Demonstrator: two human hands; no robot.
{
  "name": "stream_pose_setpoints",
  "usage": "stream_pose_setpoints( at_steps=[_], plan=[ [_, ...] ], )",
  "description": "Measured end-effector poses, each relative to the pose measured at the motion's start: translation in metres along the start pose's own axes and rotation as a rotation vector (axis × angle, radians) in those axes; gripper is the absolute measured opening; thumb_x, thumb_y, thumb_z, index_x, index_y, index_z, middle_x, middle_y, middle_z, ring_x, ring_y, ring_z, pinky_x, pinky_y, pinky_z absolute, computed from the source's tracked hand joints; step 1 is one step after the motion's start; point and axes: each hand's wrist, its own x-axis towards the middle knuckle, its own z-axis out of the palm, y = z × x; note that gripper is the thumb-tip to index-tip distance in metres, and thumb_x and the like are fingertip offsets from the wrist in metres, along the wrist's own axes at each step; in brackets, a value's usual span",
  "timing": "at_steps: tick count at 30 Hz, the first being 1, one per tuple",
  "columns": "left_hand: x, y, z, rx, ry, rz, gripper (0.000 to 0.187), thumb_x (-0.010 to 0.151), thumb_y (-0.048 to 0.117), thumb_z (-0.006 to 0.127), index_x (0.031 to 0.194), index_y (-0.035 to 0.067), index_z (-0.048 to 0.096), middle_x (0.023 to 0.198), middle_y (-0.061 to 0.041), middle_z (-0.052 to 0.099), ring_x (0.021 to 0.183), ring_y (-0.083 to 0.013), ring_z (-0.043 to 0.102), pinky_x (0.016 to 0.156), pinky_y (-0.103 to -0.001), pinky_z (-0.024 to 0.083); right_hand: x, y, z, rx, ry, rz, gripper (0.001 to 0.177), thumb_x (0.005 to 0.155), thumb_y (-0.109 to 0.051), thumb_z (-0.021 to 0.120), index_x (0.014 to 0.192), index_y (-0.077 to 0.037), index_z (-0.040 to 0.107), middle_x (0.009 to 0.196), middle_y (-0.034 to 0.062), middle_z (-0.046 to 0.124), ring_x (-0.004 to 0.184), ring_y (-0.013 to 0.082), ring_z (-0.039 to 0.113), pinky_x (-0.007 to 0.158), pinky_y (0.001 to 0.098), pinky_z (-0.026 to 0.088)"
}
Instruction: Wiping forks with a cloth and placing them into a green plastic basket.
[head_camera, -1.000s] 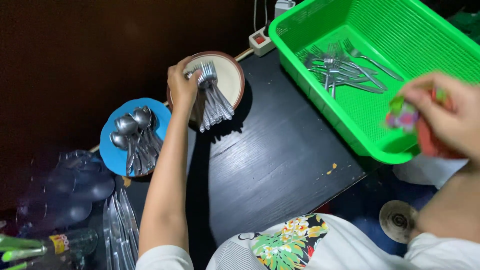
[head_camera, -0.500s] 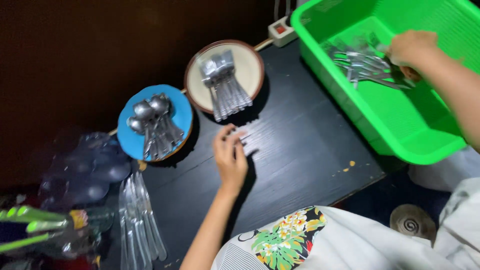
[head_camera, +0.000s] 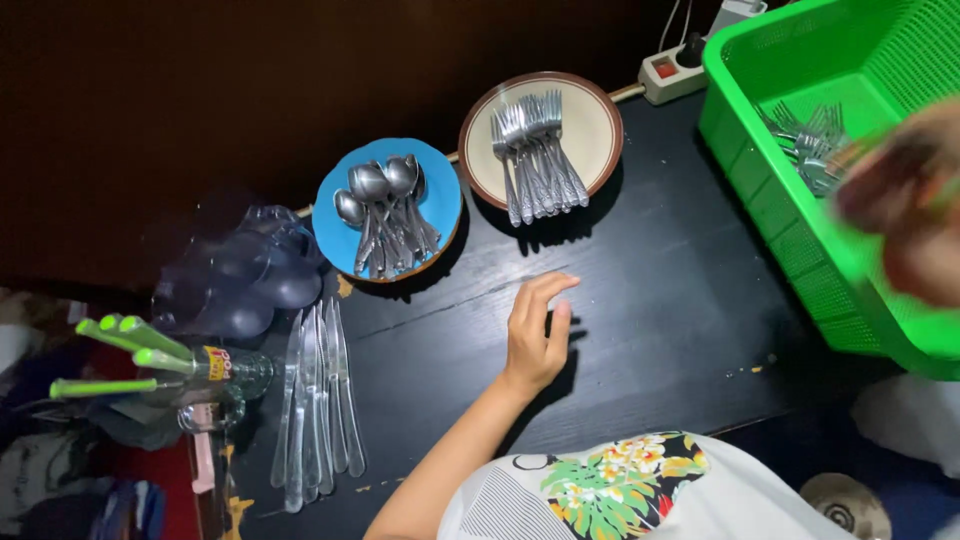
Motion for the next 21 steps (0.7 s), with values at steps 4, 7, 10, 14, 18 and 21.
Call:
stream_pose_setpoints(
  at_steps=[4,7,10,14,18,21],
  plan=[
    [-0.002,0.009,-0.004,-0.078,-0.056,0.068,0.031,0.105,0.011,0.052,0.134,0.002,0.053,0.127,-0.022,0.063,0.119,-0.0369,0.062,0.106,-0.044,0.049,0.000,-0.133,0.078,0.320,0.148,-0.230,0.024,0.081,-0.013,0.080,0.100,-0.002,0.071,0.102,0.0101,0.072,0.092,0.0229,0.072,0.082,0.0350,0.057],
    [-0.031,-0.033,0.013,-0.227,-0.018,-0.239,0.036,0.105,0.017,0.046,0.137,0.002,0.051,0.102,-0.014,0.064,0.094,-0.0250,0.062,0.083,-0.037,0.050,0.024,-0.137,0.179,0.423,0.009,-0.086,0.035,0.089,-0.022,0.085,0.086,0.004,0.061,0.087,0.0153,0.063,0.075,0.0278,0.062,0.072,0.0383,0.054],
    [-0.030,-0.049,0.011,-0.386,0.047,-0.527,0.037,0.107,0.025,0.046,0.135,0.002,0.052,0.076,-0.002,0.058,0.066,-0.0101,0.054,0.057,-0.028,0.044,0.051,-0.117,0.218,0.990,-0.091,0.137,0.021,0.098,-0.022,0.075,0.104,-0.003,0.070,0.095,0.0102,0.071,0.082,0.0149,0.069,0.074,0.0362,0.055],
    [-0.012,-0.032,-0.002,-0.455,0.098,-0.545,0.036,0.109,0.033,0.048,0.133,0.006,0.050,0.069,0.004,0.050,0.059,-0.0052,0.045,0.052,-0.024,0.037,0.081,-0.106,0.211,1.578,-0.095,0.361,0.023,0.092,-0.024,0.073,0.106,-0.008,0.066,0.100,0.0092,0.074,0.079,0.0229,0.069,0.062,0.0386,0.057],
    [-0.025,-0.057,0.006,-0.402,0.096,-0.585,0.031,0.111,0.033,0.048,0.117,0.005,0.060,0.064,0.003,0.047,0.056,-0.0063,0.041,0.050,-0.026,0.035,0.068,-0.106,0.242,2.000,0.028,0.370,0.035,0.100,-0.031,0.063,0.127,-0.008,0.061,0.116,0.0085,0.071,0.101,0.0219,0.069,0.084,0.0398,0.062],
    [-0.014,-0.045,0.001,-0.272,0.057,-0.467,0.032,0.114,0.031,0.051,0.110,0.001,0.064,0.068,-0.004,0.053,0.063,-0.0122,0.050,0.054,-0.031,0.041,0.053,-0.104,0.278,1.729,-0.043,0.247,0.036,0.101,-0.023,0.061,0.133,-0.007,0.058,0.118,0.0068,0.069,0.103,0.0200,0.066,0.087,0.0419,0.058]
  ],
)
